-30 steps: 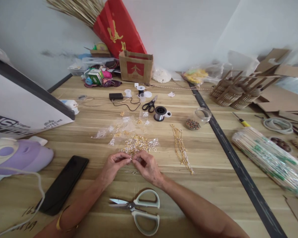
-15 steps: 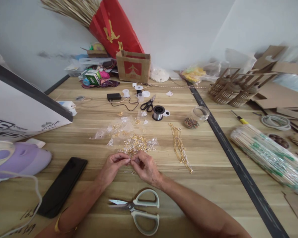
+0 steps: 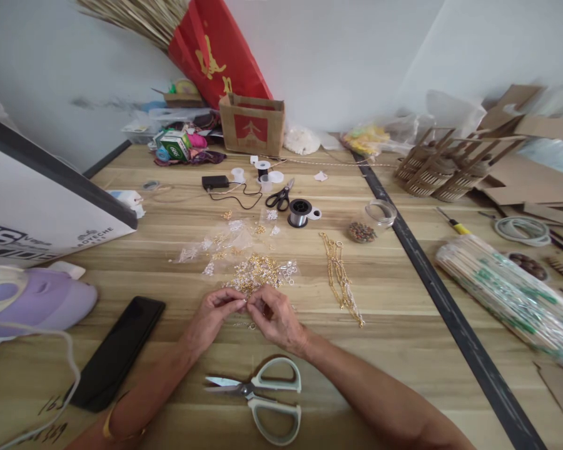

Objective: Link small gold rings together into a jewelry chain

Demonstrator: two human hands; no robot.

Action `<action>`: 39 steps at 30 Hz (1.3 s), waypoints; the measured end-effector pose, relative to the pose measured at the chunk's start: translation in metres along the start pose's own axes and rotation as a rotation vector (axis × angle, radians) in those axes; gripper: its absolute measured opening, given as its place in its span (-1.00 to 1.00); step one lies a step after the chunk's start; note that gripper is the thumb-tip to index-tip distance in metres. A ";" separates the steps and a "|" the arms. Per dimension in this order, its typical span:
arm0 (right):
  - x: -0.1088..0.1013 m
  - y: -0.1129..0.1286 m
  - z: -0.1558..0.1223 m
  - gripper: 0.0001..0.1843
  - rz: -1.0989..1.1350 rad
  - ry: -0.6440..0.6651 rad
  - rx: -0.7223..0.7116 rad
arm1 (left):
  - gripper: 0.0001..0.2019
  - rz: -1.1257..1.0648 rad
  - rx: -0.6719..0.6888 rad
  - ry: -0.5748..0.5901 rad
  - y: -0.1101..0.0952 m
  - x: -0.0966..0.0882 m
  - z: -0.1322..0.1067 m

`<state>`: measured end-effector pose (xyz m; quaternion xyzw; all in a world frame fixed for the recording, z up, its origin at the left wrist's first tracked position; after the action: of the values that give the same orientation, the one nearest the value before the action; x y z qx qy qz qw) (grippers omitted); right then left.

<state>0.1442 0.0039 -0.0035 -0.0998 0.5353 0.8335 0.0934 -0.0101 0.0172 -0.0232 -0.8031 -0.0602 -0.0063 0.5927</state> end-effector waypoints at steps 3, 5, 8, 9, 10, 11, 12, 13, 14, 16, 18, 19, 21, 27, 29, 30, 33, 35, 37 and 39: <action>0.000 -0.001 -0.001 -0.84 -0.003 -0.002 -0.002 | -0.89 -0.012 -0.005 0.001 0.000 0.000 0.000; 0.001 -0.001 -0.001 -0.84 -0.006 -0.007 -0.009 | -0.88 -0.006 -0.005 -0.003 0.000 0.000 0.000; 0.001 0.000 -0.001 -0.84 -0.012 -0.006 -0.011 | -0.87 0.009 0.000 -0.010 -0.001 0.000 -0.001; 0.000 0.000 -0.001 -0.84 -0.011 -0.005 -0.008 | -0.87 0.012 0.003 -0.011 -0.001 0.000 -0.001; 0.000 0.000 -0.001 -0.84 -0.009 -0.005 -0.006 | -0.88 0.013 0.005 -0.013 -0.001 0.000 -0.001; 0.000 0.000 -0.001 -0.84 -0.006 -0.006 -0.004 | -0.88 0.013 0.006 -0.012 -0.001 0.000 -0.001; 0.000 0.000 -0.001 -0.85 -0.002 -0.006 -0.002 | -0.88 0.010 0.006 -0.011 -0.001 0.000 0.000; 0.000 -0.001 -0.001 -0.86 0.001 -0.007 0.001 | -0.89 0.005 0.005 -0.009 0.000 0.000 0.000; 0.001 -0.001 -0.002 -0.87 0.002 -0.008 0.002 | -0.89 0.000 0.006 -0.008 0.000 0.000 0.000; 0.001 -0.002 -0.002 -0.87 -0.003 -0.006 0.002 | -0.89 -0.003 0.009 -0.004 0.001 0.000 0.000; 0.001 -0.002 -0.003 -0.85 -0.013 -0.002 0.003 | -0.89 -0.003 0.012 -0.004 0.001 0.000 0.000; 0.001 -0.003 -0.003 -0.84 -0.018 0.000 0.003 | -0.89 -0.002 0.010 -0.003 0.001 0.000 0.000; 0.001 -0.003 -0.003 -0.83 -0.026 0.005 -0.001 | -0.88 -0.003 0.005 -0.003 0.000 0.000 -0.001; 0.001 -0.004 -0.004 -0.85 -0.026 0.002 -0.017 | -0.89 0.000 0.000 -0.006 0.000 0.000 0.000; 0.001 -0.004 -0.004 -0.86 -0.025 -0.001 -0.015 | -0.89 -0.001 -0.005 -0.008 0.000 0.000 0.000; 0.001 -0.004 -0.004 -0.86 -0.025 -0.003 -0.014 | -0.89 -0.003 -0.005 -0.008 0.000 0.000 0.000; 0.001 -0.004 -0.003 -0.87 -0.021 -0.001 -0.015 | -0.91 -0.008 -0.001 -0.003 0.000 0.000 -0.001; 0.001 -0.003 -0.003 -0.87 -0.019 0.003 -0.019 | -0.92 -0.011 -0.005 0.001 0.000 0.000 -0.001; 0.001 -0.002 -0.002 -0.86 -0.021 0.004 -0.021 | -0.92 -0.022 -0.012 0.004 0.000 0.000 -0.001; 0.002 -0.002 -0.002 -0.85 -0.020 0.004 -0.018 | -0.92 -0.033 -0.019 0.008 0.000 0.000 -0.001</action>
<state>0.1435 0.0027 -0.0069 -0.1078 0.5269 0.8371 0.0996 -0.0098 0.0164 -0.0233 -0.8077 -0.0709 -0.0197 0.5850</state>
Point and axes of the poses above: each hand's wrist, its own z-axis towards the middle knuckle, its own x-axis out of the palm, y = z × x, the point moved 3 cm from there along z, towards the middle knuckle, and after that the axes turned 14 degrees about -y, right-handed, at the moved point
